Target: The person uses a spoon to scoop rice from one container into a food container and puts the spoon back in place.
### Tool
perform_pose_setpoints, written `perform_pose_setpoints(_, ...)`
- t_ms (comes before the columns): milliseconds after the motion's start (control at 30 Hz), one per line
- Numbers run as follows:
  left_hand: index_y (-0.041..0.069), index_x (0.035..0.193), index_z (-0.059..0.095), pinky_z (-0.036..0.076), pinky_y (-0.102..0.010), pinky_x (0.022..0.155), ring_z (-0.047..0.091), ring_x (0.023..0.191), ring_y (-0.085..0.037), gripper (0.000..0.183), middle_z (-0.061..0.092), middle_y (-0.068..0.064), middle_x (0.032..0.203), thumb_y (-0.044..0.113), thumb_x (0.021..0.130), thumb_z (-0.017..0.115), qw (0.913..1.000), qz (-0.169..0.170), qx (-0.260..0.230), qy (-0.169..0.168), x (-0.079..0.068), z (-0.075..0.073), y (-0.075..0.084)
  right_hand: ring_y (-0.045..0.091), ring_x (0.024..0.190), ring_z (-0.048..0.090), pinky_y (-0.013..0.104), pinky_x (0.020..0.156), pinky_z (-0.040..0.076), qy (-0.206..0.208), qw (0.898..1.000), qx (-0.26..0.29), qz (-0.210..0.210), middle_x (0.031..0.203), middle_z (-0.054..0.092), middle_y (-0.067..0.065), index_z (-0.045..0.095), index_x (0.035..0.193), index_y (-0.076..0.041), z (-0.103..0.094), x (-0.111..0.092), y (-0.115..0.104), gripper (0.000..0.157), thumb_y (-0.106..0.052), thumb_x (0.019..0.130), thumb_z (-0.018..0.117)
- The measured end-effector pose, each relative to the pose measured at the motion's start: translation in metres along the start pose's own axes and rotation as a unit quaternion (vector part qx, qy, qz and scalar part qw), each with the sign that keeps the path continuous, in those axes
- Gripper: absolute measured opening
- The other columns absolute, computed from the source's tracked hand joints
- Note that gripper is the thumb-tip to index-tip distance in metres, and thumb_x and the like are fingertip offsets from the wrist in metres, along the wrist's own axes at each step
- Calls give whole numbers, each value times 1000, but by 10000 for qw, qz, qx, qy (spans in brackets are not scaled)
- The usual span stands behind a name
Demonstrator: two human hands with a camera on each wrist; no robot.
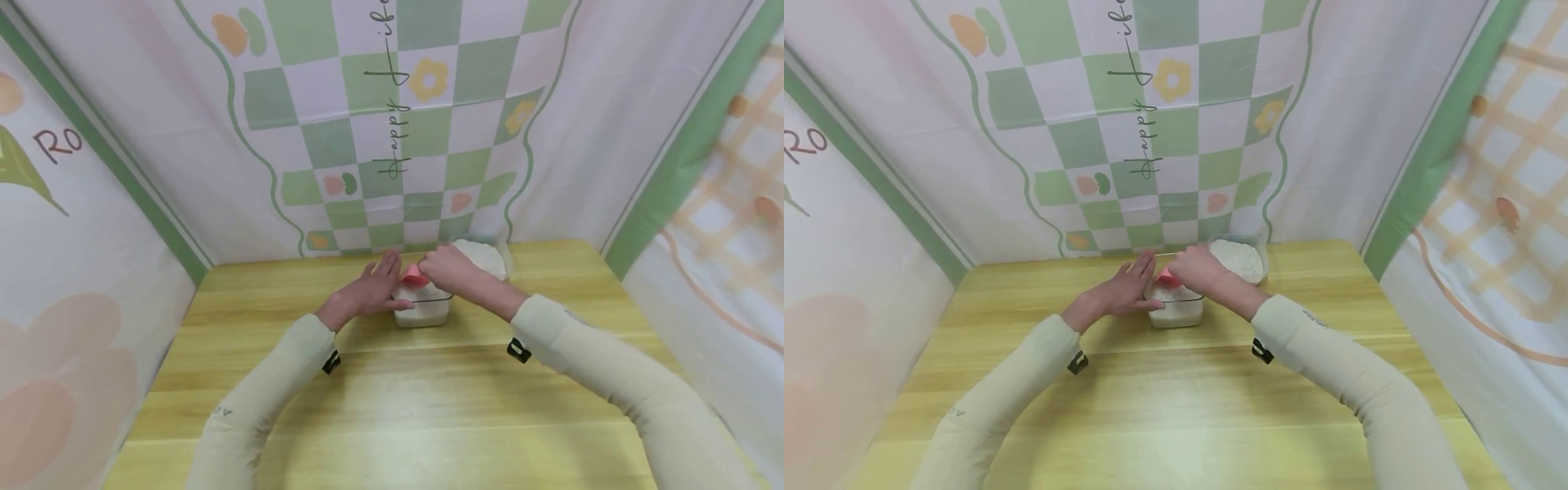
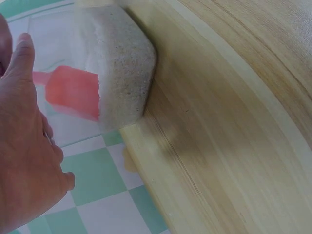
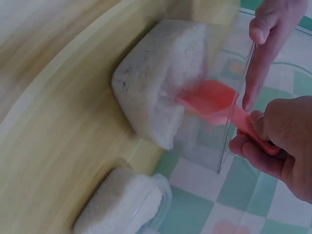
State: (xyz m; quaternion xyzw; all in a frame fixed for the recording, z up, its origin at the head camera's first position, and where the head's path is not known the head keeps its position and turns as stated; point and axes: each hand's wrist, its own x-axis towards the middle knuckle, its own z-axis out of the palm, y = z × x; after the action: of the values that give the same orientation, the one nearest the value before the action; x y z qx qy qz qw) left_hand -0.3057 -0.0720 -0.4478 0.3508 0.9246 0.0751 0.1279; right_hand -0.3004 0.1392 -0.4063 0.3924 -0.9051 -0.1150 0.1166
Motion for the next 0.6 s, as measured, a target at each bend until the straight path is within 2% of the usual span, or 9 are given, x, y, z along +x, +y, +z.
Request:
perform_pose_setpoints(67, 2, 159, -5, 10, -53, 125, -10, 157, -28, 108, -15, -12, 168, 72, 94, 44, 10000, -13, 23, -24, 0, 0, -1, 16, 53, 50, 33, 51, 49, -48, 9999, 128, -14, 65, 66, 2, 65, 68, -11, 0, 3, -3, 23, 8, 79, 66)
perform_pose_setpoints(267, 0, 159, -5, 10, -54, 125, -10, 157, -29, 106, -15, -13, 167, 71, 95, 42, 9999, -13, 143, -47, 1, -1, -1, 16, 62, 59, 35, 61, 53, -392, 9947, 948, 46, 68, 67, 0, 67, 70, -10, -10, 2, 1, 18, 7, 77, 70)
perform_pose_setpoints(367, 0, 159, -4, 11, -53, 125, -10, 157, -27, 106, -15, -12, 168, 72, 94, 42, 9998, -57, 173, -34, 1, -1, -1, 12, 58, 52, 31, 59, 49, -394, 9888, 1439, -31, 63, 63, -2, 64, 64, -11, -9, 1, 5, 22, 7, 77, 67)
perform_pose_setpoints(500, 1, 159, -5, 11, -52, 125, -12, 156, -25, 107, -16, -11, 167, 72, 94, 42, 9997, -166, 176, -87, 2, -1, 1, 6, 47, 40, 22, 49, 37, -622, 9707, 2313, 168, 50, 48, -7, 49, 51, -15, -7, 2, 10, 38, 7, 80, 61)
perform_pose_setpoints(600, 2, 159, -7, 10, -51, 126, -14, 156, -24, 108, -17, -11, 167, 73, 94, 42, 9996, -209, 165, -135, 2, 0, 2, 2, 41, 41, 18, 45, 31, -942, 9470, 3020, 558, 44, 48, -8, 46, 47, -15, -7, 1, 11, 43, 7, 81, 56)
